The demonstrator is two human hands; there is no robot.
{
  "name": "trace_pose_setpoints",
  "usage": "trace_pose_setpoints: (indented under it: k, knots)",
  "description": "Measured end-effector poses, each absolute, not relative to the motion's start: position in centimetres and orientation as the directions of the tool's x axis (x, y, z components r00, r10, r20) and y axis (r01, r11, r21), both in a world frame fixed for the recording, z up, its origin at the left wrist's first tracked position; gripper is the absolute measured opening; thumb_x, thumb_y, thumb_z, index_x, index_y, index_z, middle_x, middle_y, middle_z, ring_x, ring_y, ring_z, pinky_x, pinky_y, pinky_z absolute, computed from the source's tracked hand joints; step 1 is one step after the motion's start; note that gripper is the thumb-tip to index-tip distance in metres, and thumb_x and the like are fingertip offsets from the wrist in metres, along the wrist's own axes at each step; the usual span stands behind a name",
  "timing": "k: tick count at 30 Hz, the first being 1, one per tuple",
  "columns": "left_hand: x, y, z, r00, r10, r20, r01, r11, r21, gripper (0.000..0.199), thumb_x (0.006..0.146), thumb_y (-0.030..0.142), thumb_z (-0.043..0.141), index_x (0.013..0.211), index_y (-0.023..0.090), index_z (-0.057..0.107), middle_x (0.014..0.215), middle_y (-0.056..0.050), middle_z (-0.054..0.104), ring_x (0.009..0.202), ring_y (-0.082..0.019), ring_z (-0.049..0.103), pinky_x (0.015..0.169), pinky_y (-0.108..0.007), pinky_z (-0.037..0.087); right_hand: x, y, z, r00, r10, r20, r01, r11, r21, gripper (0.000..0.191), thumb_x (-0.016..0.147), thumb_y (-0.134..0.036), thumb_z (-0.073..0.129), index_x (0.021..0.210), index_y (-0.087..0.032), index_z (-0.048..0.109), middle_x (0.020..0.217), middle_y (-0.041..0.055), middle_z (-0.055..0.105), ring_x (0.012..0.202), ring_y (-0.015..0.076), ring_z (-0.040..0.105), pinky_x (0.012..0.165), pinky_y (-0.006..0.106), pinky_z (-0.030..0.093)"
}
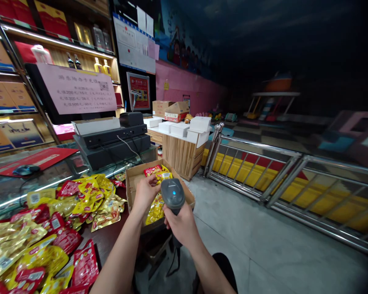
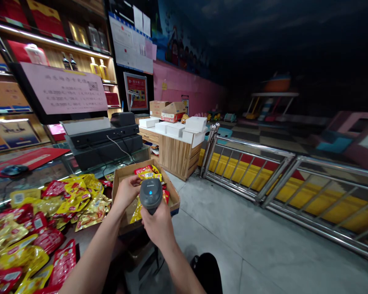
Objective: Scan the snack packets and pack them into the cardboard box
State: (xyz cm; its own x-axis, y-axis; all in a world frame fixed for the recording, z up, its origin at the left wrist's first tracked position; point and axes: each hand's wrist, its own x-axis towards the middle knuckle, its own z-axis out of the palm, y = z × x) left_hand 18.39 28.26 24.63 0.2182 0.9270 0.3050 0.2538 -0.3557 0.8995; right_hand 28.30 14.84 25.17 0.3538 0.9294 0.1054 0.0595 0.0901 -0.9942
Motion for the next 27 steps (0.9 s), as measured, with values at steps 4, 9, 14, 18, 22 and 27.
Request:
trace_pose_setpoints:
  k: [4, 9, 14, 18, 22, 27]
  knots:
    - [18.5, 28.3, 24.9, 0.226, 0.927, 0.301, 0.319, -0.362, 0.876, 0.020, 0.075, 0.033, 0.073, 0.085, 0.016, 0.076, 0.080, -0.005, 0.077, 0.079, -0.022, 0.073, 0.068, -0.026, 0.053, 28.4, 15.0, 24.9, 0.344, 0.932, 0.113, 0.061, 0.098, -0.993, 0.011, 0.077, -0.026, 0.068, 0.081, -0.024, 0.058, 0.049, -0.0044, 0.057, 0.041, 0.0158, 0.056, 0.039, 0.024, 0.045]
    - [16.9, 29.0, 25.1, 0.184, 0.945, 0.271, 0.413, -0.325, 0.851, 0.045, 0.074, 0.020, 0.078, 0.119, 0.019, 0.075, 0.101, -0.008, 0.081, 0.094, -0.023, 0.076, 0.085, -0.030, 0.057, 28.0, 15.3, 24.2, 0.331, 0.939, 0.090, 0.057, 0.075, -0.996, 0.014, 0.079, -0.029, 0.069, 0.086, -0.022, 0.060, 0.050, -0.0048, 0.059, 0.041, 0.0158, 0.057, 0.039, 0.024, 0.046]
    - [11.8, 29.6, 25.7, 0.071, 0.966, 0.250, 0.474, -0.253, 0.843, 0.037, 0.075, 0.023, 0.081, 0.111, 0.016, 0.077, 0.098, -0.010, 0.081, 0.092, -0.023, 0.077, 0.085, -0.032, 0.059, 26.1, 16.0, 23.7, 0.269, 0.957, 0.110, 0.074, 0.093, -0.993, 0.015, 0.081, -0.033, 0.068, 0.084, -0.021, 0.058, 0.051, -0.0050, 0.058, 0.041, 0.0141, 0.055, 0.039, 0.022, 0.045]
    - [7.0, 29.3, 26.0, -0.007, 0.973, 0.230, 0.483, -0.198, 0.853, 0.036, 0.078, 0.023, 0.079, 0.114, 0.016, 0.076, 0.098, -0.009, 0.081, 0.092, -0.022, 0.077, 0.085, -0.031, 0.059, 23.8, 16.6, 23.6, 0.180, 0.975, 0.129, 0.048, 0.122, -0.991, 0.019, 0.079, -0.037, 0.069, 0.079, -0.021, 0.058, 0.053, -0.0033, 0.058, 0.042, 0.0141, 0.056, 0.041, 0.023, 0.046]
    - [3.1, 28.7, 25.2, -0.067, 0.970, 0.233, 0.595, -0.148, 0.790, 0.036, 0.081, 0.026, 0.077, 0.115, 0.015, 0.075, 0.104, -0.010, 0.081, 0.099, -0.023, 0.076, 0.090, -0.031, 0.057, 21.4, 16.9, 23.7, 0.131, 0.981, 0.140, 0.072, 0.131, -0.989, 0.020, 0.077, -0.038, 0.069, 0.076, -0.021, 0.059, 0.052, -0.0030, 0.058, 0.041, 0.0147, 0.056, 0.041, 0.024, 0.047]
    - [-0.4, 27.9, 22.5, -0.025, 0.995, 0.102, 0.831, -0.036, 0.554, 0.045, 0.082, 0.028, 0.075, 0.126, 0.017, 0.072, 0.121, -0.014, 0.076, 0.114, -0.029, 0.071, 0.098, -0.036, 0.052, 19.1, 17.1, 23.2, 0.080, 0.989, 0.126, 0.097, 0.118, -0.988, 0.020, 0.078, -0.039, 0.067, 0.081, -0.021, 0.059, 0.050, -0.0038, 0.057, 0.040, 0.0158, 0.057, 0.041, 0.024, 0.047]
